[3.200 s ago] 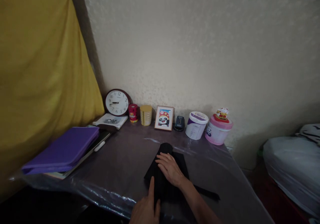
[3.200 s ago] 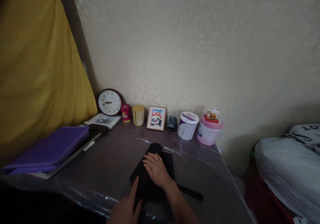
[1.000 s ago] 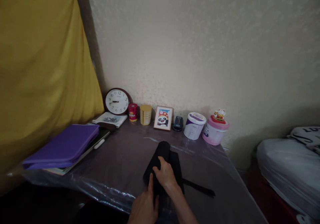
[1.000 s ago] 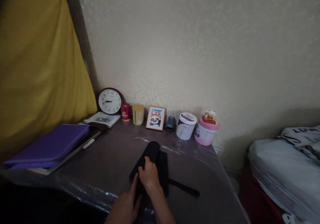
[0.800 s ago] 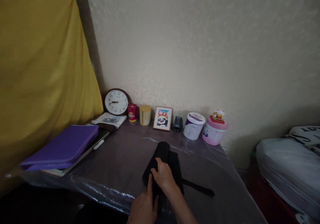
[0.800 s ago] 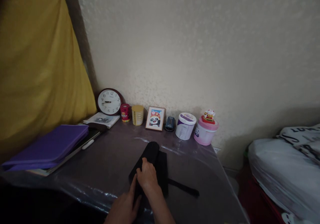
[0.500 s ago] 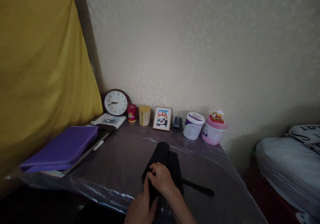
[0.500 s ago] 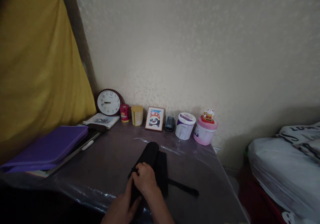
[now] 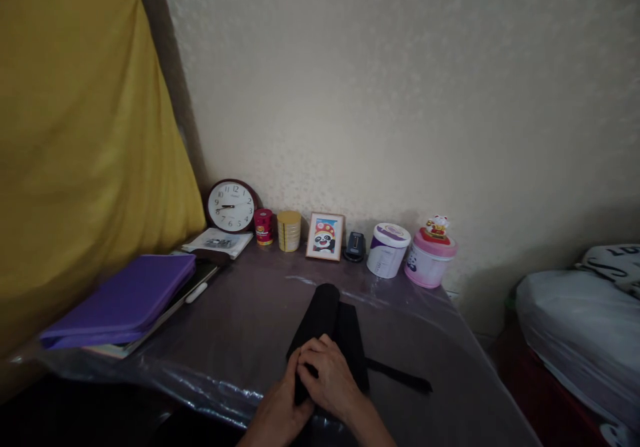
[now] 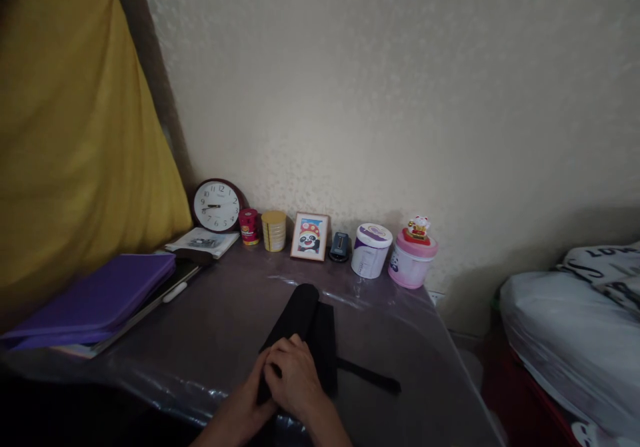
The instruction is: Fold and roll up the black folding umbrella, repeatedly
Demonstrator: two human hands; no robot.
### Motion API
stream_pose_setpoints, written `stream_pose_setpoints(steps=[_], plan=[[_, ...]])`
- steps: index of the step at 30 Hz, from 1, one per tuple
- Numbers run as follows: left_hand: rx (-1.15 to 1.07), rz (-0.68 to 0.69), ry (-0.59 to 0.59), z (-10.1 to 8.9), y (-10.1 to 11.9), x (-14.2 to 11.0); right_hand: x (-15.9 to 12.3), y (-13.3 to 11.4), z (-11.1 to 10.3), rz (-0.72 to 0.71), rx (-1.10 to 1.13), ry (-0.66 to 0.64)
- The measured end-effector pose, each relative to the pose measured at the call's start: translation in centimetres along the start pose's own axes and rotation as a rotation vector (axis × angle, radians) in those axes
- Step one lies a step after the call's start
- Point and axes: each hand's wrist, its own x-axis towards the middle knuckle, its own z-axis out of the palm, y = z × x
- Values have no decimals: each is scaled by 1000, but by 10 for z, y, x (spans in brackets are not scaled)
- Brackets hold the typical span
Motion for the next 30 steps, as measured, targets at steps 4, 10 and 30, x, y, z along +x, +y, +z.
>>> stream_pose_setpoints(steps=[4, 10, 30], plan=[[-1, 13, -4, 0, 0, -1, -5, 2, -5, -83, 82, 11], [239, -175, -23, 3, 7, -3, -7, 22, -14, -101, 249, 134], [354, -266, -25, 4, 19, -3, 86, 114, -5, 216, -37, 261]])
